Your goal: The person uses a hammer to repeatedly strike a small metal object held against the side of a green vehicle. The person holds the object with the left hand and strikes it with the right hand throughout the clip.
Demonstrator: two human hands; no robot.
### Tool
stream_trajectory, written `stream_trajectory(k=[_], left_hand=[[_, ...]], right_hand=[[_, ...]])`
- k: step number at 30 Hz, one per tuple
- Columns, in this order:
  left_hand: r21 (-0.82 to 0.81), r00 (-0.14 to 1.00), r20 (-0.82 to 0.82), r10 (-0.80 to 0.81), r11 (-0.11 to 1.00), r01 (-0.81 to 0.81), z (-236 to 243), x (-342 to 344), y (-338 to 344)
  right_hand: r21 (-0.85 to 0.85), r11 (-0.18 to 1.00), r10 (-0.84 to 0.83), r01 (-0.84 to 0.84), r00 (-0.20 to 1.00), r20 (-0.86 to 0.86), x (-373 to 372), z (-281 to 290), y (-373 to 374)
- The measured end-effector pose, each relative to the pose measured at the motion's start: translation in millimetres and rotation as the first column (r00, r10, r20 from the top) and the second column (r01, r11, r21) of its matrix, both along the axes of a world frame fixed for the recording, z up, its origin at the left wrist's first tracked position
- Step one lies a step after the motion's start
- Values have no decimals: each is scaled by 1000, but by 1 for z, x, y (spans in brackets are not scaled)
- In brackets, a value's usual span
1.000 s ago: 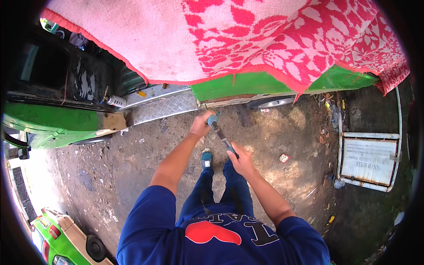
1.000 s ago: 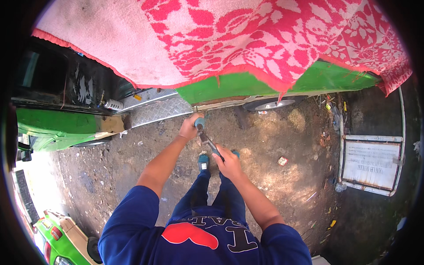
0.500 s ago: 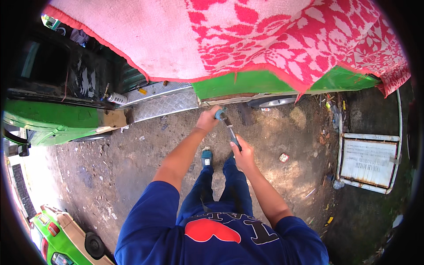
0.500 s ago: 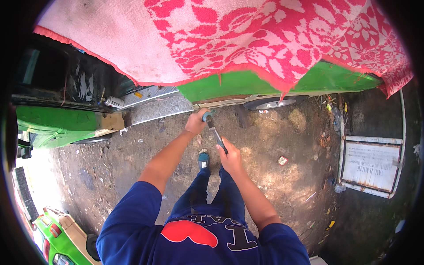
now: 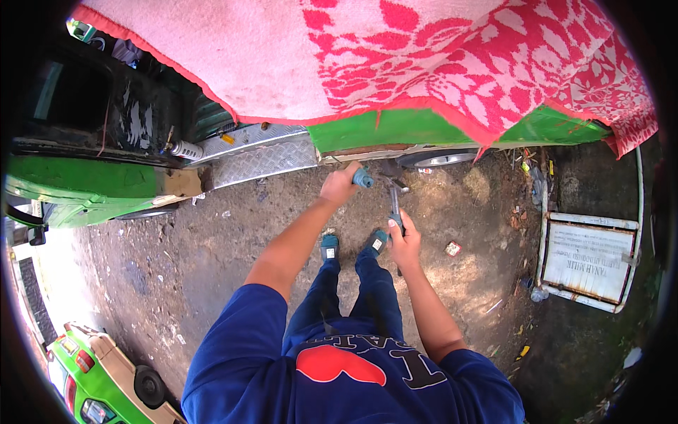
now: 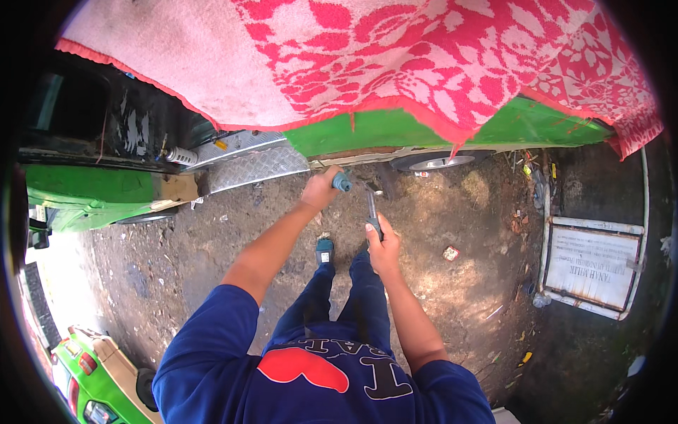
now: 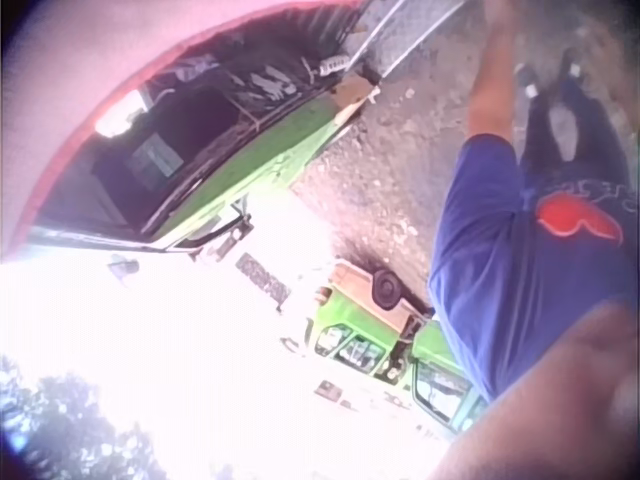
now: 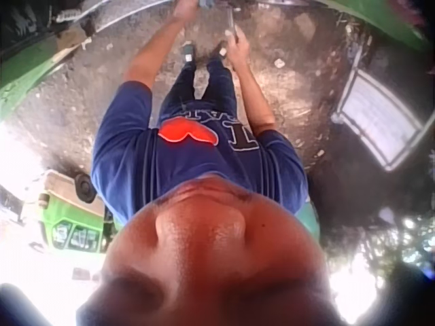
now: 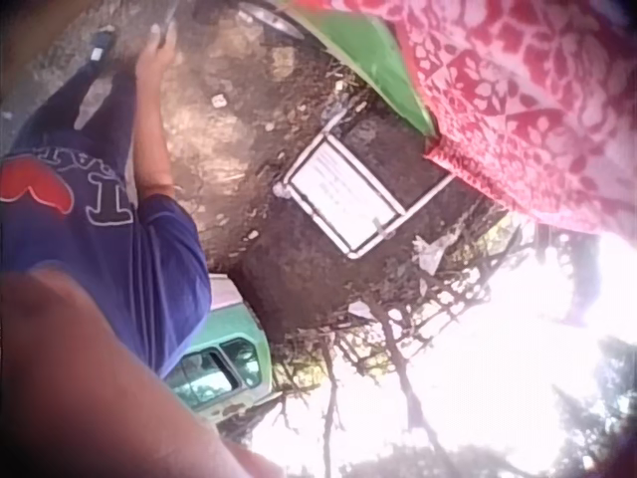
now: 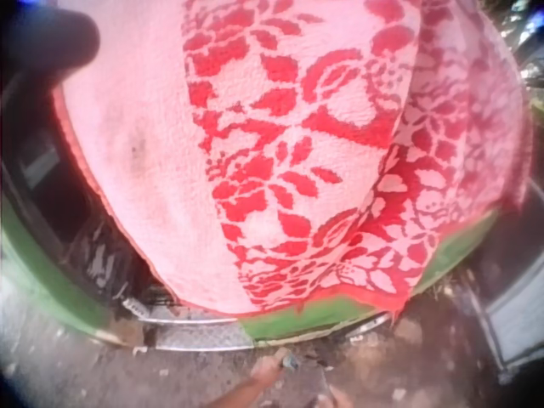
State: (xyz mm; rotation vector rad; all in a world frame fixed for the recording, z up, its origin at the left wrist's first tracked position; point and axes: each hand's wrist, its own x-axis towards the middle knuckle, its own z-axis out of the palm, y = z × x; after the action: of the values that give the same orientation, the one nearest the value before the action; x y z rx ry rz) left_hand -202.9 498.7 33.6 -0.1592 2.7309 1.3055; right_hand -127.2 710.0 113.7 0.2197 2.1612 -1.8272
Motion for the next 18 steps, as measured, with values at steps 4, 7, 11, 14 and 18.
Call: stream_trajectory(k=[4, 7, 11, 14, 18], left_hand=[[-5, 992, -123, -4, 1000, 4, 5, 5, 3], [-23, 993, -120, -16, 1000, 14, 5, 5, 0], [-47, 995, -86, -50, 998, 46, 8, 4, 0], [-110, 993, -67, -102, 989, 94, 7, 2, 3], [-130, 983, -88, -164, 980, 152, 6, 0, 4]], right_hand=[[-28, 1000, -1, 2, 999, 42, 2, -8, 12], [-16, 1000, 17, -16, 996, 88, 3, -6, 12], [49, 997, 47, -52, 994, 103, 3, 4, 8], [12, 998, 53, -55, 993, 101, 5, -3, 10], [-31, 999, 27, -24, 995, 99, 7, -9, 14]])
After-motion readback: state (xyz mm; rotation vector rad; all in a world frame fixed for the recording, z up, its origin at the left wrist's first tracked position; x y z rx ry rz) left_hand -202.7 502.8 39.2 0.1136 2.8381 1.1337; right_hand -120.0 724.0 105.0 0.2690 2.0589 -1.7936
